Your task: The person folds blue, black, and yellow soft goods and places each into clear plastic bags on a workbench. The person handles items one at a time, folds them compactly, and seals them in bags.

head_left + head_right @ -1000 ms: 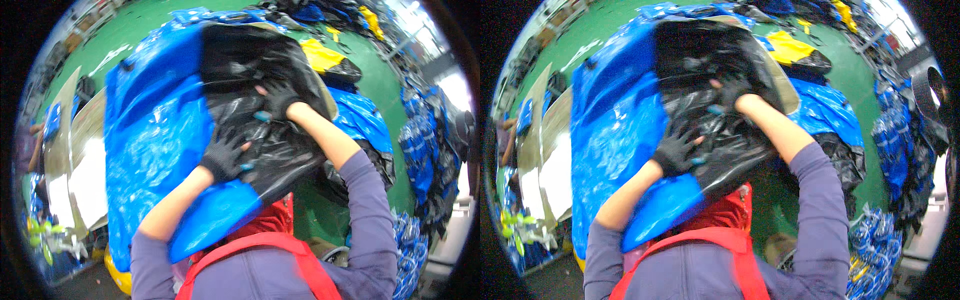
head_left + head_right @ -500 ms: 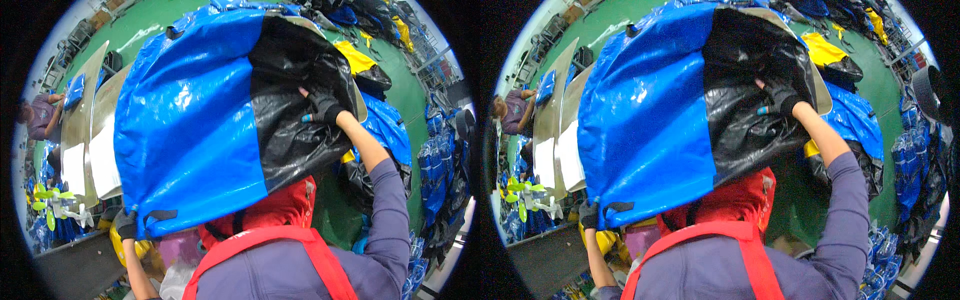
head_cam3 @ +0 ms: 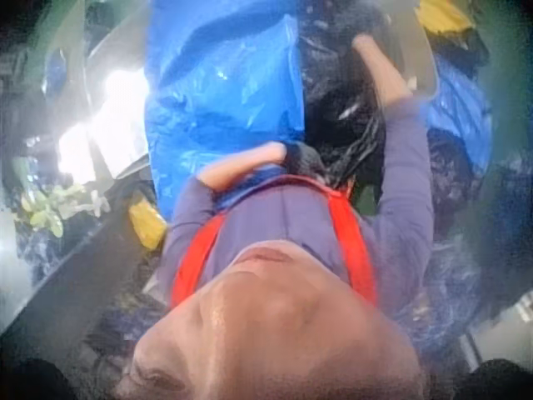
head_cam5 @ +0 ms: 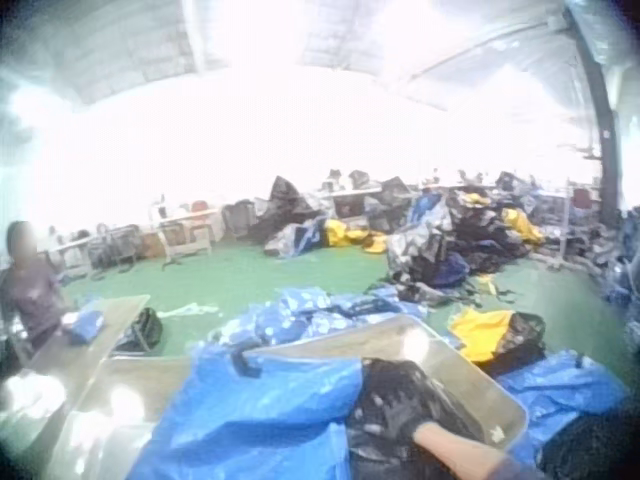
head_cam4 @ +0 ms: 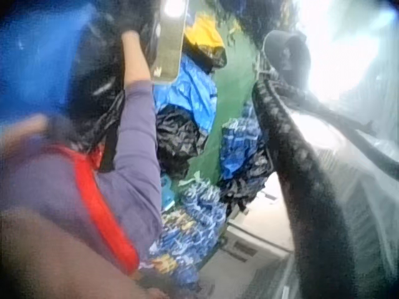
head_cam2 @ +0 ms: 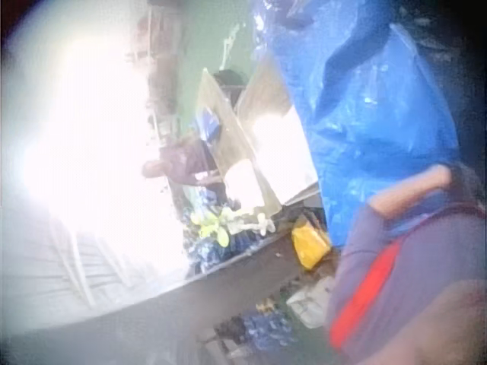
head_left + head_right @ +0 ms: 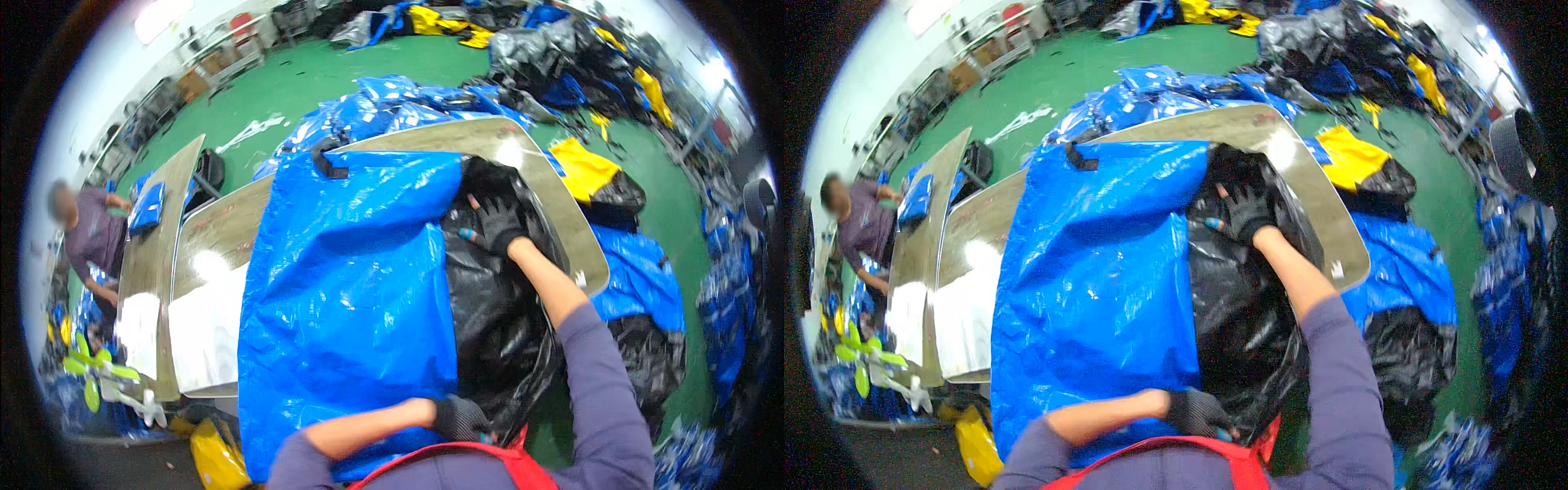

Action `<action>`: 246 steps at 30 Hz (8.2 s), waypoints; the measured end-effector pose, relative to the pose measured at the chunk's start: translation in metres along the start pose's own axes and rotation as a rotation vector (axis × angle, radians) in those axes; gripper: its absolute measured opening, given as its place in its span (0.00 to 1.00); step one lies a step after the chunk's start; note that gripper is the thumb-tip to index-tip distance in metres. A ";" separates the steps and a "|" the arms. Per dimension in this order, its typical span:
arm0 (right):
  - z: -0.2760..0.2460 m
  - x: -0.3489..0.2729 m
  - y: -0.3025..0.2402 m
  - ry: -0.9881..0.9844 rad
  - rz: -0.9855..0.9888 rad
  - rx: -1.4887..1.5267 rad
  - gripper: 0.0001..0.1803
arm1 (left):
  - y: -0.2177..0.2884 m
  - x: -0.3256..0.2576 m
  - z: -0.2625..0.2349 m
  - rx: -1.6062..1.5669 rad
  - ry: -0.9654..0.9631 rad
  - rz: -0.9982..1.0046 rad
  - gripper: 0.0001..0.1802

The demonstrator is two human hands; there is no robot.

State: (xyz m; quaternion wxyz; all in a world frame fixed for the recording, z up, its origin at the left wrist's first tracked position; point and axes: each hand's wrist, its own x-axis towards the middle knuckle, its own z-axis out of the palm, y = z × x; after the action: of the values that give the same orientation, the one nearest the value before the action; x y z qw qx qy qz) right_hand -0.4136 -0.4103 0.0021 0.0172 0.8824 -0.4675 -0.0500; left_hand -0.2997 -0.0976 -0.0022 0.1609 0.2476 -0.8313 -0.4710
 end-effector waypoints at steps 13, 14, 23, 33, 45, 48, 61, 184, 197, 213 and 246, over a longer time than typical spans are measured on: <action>-0.018 -0.003 0.010 0.226 -0.192 0.046 0.44 | -0.243 -0.250 -0.370 -0.273 0.939 -0.739 0.14; -0.028 -0.004 0.019 0.184 -0.309 0.019 0.43 | -0.238 -0.263 -0.373 -0.187 1.102 -0.591 0.18; -0.063 0.024 0.018 0.618 -0.506 0.113 0.14 | -0.182 -0.218 -0.293 1.131 1.354 -0.714 0.46; -0.100 -0.028 -0.026 0.647 -0.646 -0.061 0.23 | -0.151 0.023 -0.201 0.686 0.593 -0.125 0.36; -0.031 -0.093 -0.016 0.027 -0.410 -0.170 0.21 | 0.054 -0.116 -0.195 0.855 0.678 -0.330 0.25; -0.063 -0.098 -0.011 -0.107 -0.460 -0.057 0.32 | 0.031 -0.138 -0.227 1.483 0.611 -0.785 0.32; 0.032 -0.054 0.049 0.282 -0.207 -0.036 0.40 | -0.077 -0.121 -0.199 1.188 0.298 -0.984 0.31; -0.017 -0.142 0.097 0.087 0.205 0.220 0.25 | -0.069 0.093 -0.097 0.781 0.508 -0.343 0.49; 0.018 -0.198 0.062 1.155 0.802 1.662 0.23 | -0.071 0.129 -0.096 0.848 0.407 -0.425 0.51; -0.032 -0.160 -0.124 0.280 -0.262 0.791 0.35 | -0.008 -0.054 -0.113 0.630 0.598 -0.468 0.30; 0.023 -0.170 -0.163 0.136 -0.408 1.128 0.23 | 0.071 -0.067 -0.110 -0.337 0.891 -0.280 0.40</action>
State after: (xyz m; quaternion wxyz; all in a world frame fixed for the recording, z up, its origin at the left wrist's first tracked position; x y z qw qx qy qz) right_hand -0.3765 -0.1777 -0.0214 -0.4337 0.8284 -0.2411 0.2601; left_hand -0.2082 -0.1065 0.1127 0.4735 0.5045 -0.5528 -0.4644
